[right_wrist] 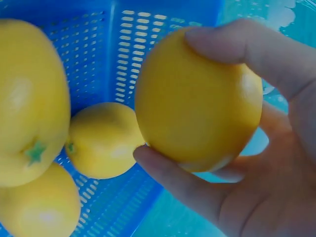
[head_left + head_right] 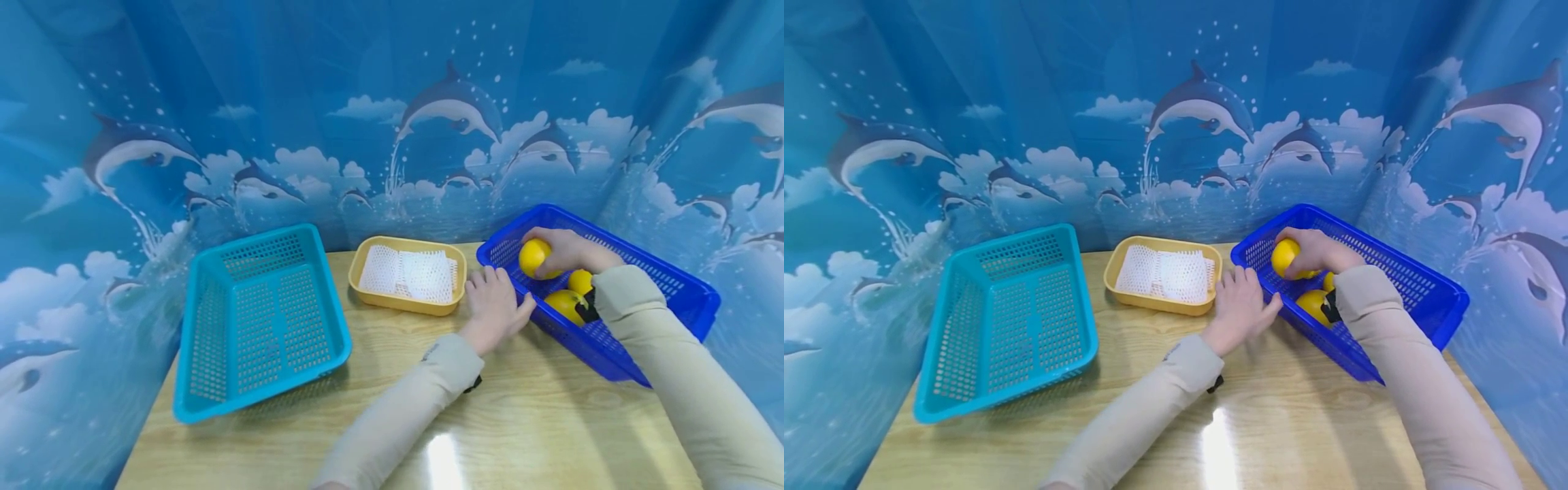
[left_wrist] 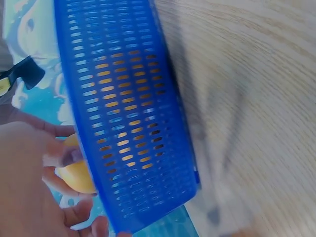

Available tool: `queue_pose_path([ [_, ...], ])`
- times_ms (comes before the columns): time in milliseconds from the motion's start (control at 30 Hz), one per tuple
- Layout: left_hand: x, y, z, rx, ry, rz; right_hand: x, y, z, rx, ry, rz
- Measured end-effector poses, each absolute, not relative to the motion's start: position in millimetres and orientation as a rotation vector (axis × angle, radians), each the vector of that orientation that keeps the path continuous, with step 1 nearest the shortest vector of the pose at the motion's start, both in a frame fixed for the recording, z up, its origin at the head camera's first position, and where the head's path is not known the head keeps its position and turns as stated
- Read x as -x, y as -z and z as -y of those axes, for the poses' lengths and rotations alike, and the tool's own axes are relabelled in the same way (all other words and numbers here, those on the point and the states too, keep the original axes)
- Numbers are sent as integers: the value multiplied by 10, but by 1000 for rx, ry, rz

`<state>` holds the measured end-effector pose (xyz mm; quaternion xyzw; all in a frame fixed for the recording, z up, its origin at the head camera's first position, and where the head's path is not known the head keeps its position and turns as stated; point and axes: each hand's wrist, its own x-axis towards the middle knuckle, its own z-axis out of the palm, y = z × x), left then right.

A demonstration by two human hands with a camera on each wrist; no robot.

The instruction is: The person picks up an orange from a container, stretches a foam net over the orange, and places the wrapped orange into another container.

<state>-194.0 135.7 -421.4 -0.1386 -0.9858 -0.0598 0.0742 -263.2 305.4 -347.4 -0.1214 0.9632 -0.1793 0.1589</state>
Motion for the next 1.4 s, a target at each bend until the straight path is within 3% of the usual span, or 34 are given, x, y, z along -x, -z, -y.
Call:
queue_pose_path([
  [767, 1429, 4327, -503, 840, 1162, 2803, 2174, 3114, -2826, 285, 674, -2914],
  [1400, 1142, 4831, -71, 878, 1859, 2607, 1438, 3188, -2159, 702, 828, -3086],
])
